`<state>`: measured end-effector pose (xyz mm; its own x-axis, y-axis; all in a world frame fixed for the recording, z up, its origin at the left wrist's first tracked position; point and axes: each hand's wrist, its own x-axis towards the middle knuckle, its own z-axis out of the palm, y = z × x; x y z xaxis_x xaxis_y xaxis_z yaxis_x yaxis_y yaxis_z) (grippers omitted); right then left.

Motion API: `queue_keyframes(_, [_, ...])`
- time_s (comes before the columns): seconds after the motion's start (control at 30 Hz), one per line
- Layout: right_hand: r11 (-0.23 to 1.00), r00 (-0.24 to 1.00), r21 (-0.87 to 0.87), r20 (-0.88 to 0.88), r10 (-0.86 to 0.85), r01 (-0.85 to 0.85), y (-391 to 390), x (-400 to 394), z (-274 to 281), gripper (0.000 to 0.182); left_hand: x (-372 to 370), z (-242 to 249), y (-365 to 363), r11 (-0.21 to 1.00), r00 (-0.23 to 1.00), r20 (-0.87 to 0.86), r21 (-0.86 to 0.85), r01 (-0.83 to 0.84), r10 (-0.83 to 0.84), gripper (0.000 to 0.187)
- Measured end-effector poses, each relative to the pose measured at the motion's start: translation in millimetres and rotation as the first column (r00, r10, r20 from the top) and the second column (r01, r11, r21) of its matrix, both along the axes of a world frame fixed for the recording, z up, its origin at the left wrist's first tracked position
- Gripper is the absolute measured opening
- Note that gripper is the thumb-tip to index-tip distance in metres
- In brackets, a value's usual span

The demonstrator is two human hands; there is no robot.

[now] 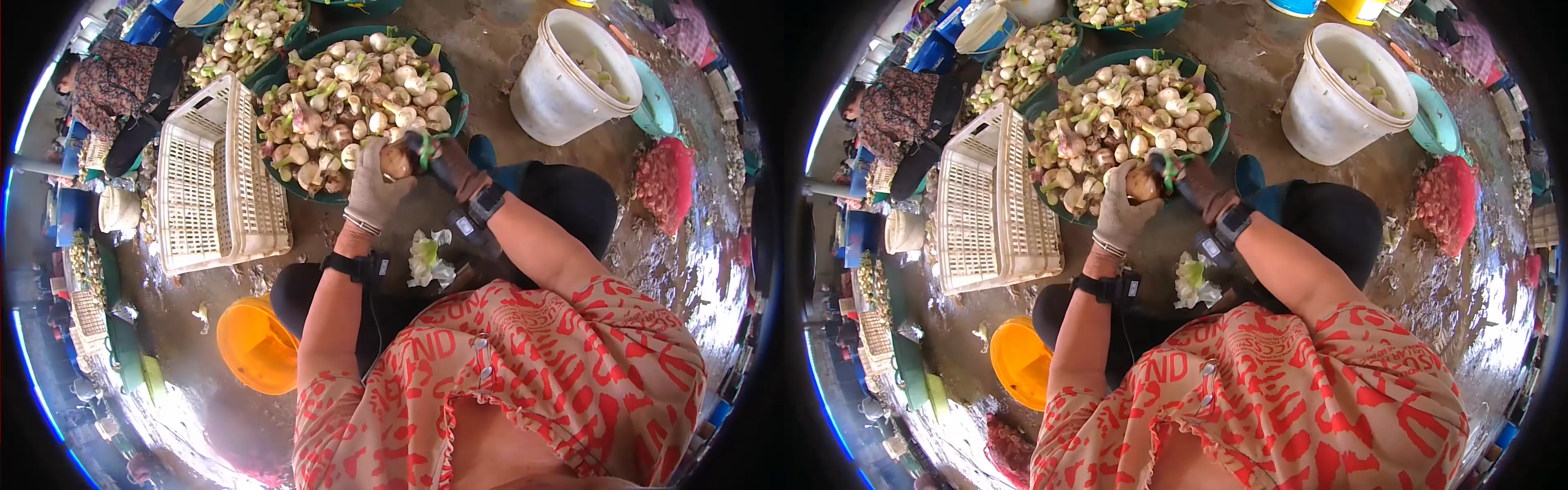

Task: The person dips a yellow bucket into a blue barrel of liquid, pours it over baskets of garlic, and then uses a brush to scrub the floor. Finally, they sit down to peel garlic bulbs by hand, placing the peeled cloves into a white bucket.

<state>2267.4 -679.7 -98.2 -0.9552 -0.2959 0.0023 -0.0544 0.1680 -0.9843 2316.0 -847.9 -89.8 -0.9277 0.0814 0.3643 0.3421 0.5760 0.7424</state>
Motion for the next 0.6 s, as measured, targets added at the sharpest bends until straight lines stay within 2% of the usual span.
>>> queue_keyframes(0.03, [0.994, 0.982, -0.104, -0.181, -0.059, 0.04, -12, 0, -9, 0.03, 6, 3, 1, 1.0, 1.0, -0.003, -0.011, -0.001, 0.001, 0.075])
queue_keyframes(0.07, [0.993, 0.982, -0.115, -0.182, -0.058, 0.038, -8, 2, -15, 0.03, 13, 5, 2, 0.999, 0.999, 0.043, 0.042, -0.021, 0.019, 0.073])
queue_keyframes(0.13, [0.988, 0.989, 0.092, -0.07, 0.129, -0.123, -7, 13, 6, 0.031, 25, 10, 1, 0.995, 0.995, 0.088, 0.082, -0.049, 0.042, 0.071])
queue_keyframes(0.17, [0.988, 0.973, 0.077, -0.175, 0.149, -0.137, -9, 16, 1, 0.031, 31, 11, 2, 0.99, 0.99, 0.131, 0.122, -0.075, 0.059, 0.069])
queue_keyframes(0.2, [0.988, 0.973, 0.07, -0.176, 0.15, -0.14, -9, 18, -2, 0.031, 36, 12, 2, 0.981, 0.982, 0.173, 0.163, -0.102, 0.073, 0.067])
queue_keyframes(0.27, [0.98, 0.913, 0.006, -0.361, 0.188, -0.2, -9, 19, -7, 0.03, 42, 8, -1, 0.986, 0.988, 0.14, 0.144, -0.089, 0.069, 0.065])
queue_keyframes(0.3, [0.98, 0.914, 0.0, -0.361, 0.187, -0.201, -8, 20, -6, 0.03, 44, 5, -1, 0.967, 0.98, 0.193, 0.234, -0.098, 0.053, 0.064])
queue_keyframes(0.33, [0.953, 0.921, -0.059, -0.283, 0.268, -0.296, -6, 20, -5, 0.03, 45, 3, -1, 0.94, 0.97, 0.243, 0.322, -0.111, 0.031, 0.062])
queue_keyframes(0.37, [0.916, 0.913, -0.124, -0.209, 0.352, -0.381, -4, 19, -4, 0.029, 47, 1, -2, 0.942, 0.97, 0.242, 0.317, -0.11, 0.032, 0.062])
queue_keyframes(0.4, [0.916, 0.913, -0.129, -0.209, 0.349, -0.38, -2, 18, -9, 0.029, 50, 1, -1, 0.83, 0.93, 0.36, 0.539, -0.142, -0.074, 0.056])
queue_keyframes(0.43, [0.916, 0.929, -0.158, -0.062, 0.364, -0.369, -2, 19, -15, 0.029, 52, 1, -1, 0.665, 0.873, 0.442, 0.717, -0.207, -0.205, 0.051])
queue_keyframes(0.47, [0.916, 0.923, -0.186, 0.084, 0.375, -0.355, -2, 19, -20, 0.031, 52, 2, -2, 0.67, 0.872, 0.445, 0.713, -0.207, -0.204, 0.051])
queue_keyframes(0.5, [0.916, 0.924, -0.191, 0.083, 0.372, -0.352, -2, 22, -23, 0.031, 50, 3, -4, 0.45, 0.834, 0.451, 0.846, -0.287, -0.317, 0.047])
queue_keyframes(0.53, [0.95, 0.951, 0.061, -0.024, 0.308, -0.306, -4, 26, -26, 0.033, 50, 4, -6, 0.201, 0.799, 0.425, 0.905, -0.375, -0.426, 0.046])
queue_keyframes(0.57, [0.928, 0.952, 0.303, -0.144, 0.268, -0.216, -5, 28, -28, 0.036, 48, -3, -9, 0.158, 0.769, 0.478, 0.875, -0.457, -0.425, 0.054])
queue_keyframes(0.6, [0.959, 0.96, 0.054, 0.037, 0.277, -0.279, -4, 28, -28, 0.043, 47, -1, -11, 0.122, 0.737, 0.495, 0.858, -0.5, -0.459, 0.052])
